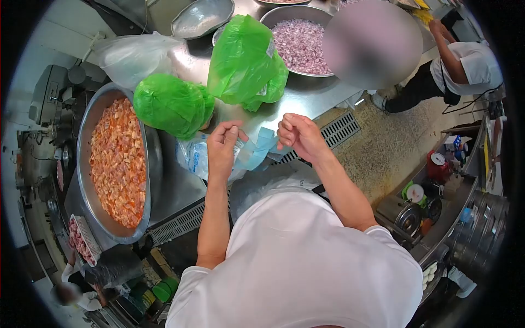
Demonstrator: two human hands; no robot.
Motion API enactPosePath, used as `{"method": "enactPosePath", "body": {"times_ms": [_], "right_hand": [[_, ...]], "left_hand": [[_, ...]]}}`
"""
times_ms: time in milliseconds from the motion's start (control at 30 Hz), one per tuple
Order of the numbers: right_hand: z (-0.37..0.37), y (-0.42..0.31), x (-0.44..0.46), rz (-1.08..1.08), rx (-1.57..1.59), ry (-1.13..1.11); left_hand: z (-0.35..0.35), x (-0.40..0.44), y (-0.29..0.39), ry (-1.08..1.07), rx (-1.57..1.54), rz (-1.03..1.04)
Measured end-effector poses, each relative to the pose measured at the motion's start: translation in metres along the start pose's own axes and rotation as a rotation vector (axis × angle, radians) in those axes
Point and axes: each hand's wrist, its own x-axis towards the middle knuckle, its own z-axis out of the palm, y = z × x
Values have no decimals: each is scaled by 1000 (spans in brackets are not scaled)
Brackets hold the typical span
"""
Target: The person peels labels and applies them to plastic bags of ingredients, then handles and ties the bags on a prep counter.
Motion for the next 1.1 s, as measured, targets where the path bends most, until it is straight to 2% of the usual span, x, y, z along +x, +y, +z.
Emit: {"method": "enactPosePath", "body": {"times_ms": [133,267,367,467,700,767,800,867,900,967,1000,1033,1100], "right_hand": [[-1,5,-5,-4,108,-178],[-4,9,-10,55,184,-375],[-4,14,-16,130,174,-380],[4,10,-23,189,112,-306],[-1,22,-25,218,69,-253],[-8,19,-25,193,-75,-198],[-9,18,-24,182,-146,-173],[9,17,-19,-123,-507,54],[18,16,-18,-280,-682,173],[23,15,-20,-89,-526,26],[26,13,-21,7,-446,-45],[34,4,-20,129,-513,-134],[34,-5,-19,192,-556,-188]], "left_hand": [[18,-12,19,-47,76,-10],[49,-26,53,-107,243,138],[66,-27,68,-132,347,347],[72,-26,73,-173,377,420],[70,-27,74,-211,487,424],[66,-27,72,-227,510,417],[61,-25,68,-242,350,285],[46,-19,56,-255,32,23],[39,-16,56,-297,-104,-21],[26,-11,55,-380,-378,-107],[21,-11,54,-387,-373,-99],[16,-11,52,-396,-367,-87],[4,-8,53,-403,-363,-75]]}}
